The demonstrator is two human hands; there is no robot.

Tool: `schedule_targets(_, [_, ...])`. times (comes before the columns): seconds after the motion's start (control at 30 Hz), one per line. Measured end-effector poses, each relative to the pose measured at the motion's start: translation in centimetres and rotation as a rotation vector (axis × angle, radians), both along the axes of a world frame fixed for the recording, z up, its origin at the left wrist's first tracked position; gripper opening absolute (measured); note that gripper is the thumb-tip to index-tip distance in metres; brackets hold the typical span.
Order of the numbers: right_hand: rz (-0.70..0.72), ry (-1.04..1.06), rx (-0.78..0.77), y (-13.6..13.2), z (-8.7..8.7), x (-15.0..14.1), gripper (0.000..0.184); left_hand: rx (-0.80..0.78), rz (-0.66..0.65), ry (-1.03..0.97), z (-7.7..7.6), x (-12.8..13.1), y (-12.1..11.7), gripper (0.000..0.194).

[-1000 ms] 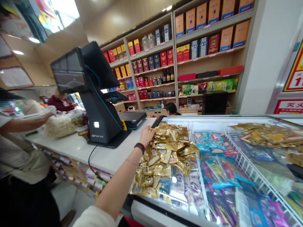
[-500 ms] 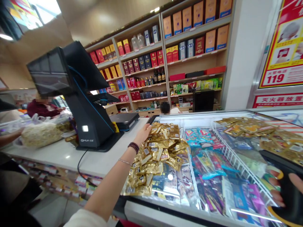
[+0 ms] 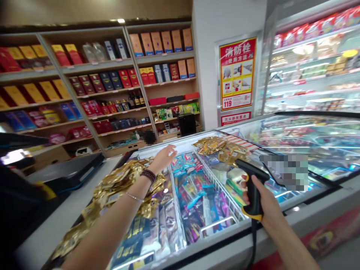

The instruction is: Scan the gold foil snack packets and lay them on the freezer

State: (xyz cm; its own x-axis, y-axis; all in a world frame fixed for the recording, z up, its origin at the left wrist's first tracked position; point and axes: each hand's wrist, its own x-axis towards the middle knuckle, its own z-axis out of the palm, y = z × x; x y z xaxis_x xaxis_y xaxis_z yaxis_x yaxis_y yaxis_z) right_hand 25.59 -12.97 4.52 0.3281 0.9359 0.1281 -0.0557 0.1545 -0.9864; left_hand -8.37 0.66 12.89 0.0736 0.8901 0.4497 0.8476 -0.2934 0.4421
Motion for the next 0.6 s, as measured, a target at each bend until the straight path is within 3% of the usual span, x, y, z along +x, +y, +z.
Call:
schedule_targets(0.13, [-0.03,0.428,-0.047,0.8,-0.7,2.0,0.054,-0.061,-0.116,0.07,-3.0,9.7,4.5,0.038])
schedule_targets(0.27, [-0.049,0.544,-0.041,1.2,-1.7,2.6,0.059,-0.104,-0.147,0.11,-5.5,16.0,8.8,0.055])
schedule_targets(0.47, [-0.069,0.515,-0.048,1.5,-3.5,2.2,0.065,-0.115,-0.165,0.123,-8.0,20.0,14.9,0.09])
schedule_targets(0.6, [-0.076,0.52,-0.064,1.8,-4.4,2.0,0.064,-0.148,-0.249,0.056,-9.5,21.1,17.0,0.071])
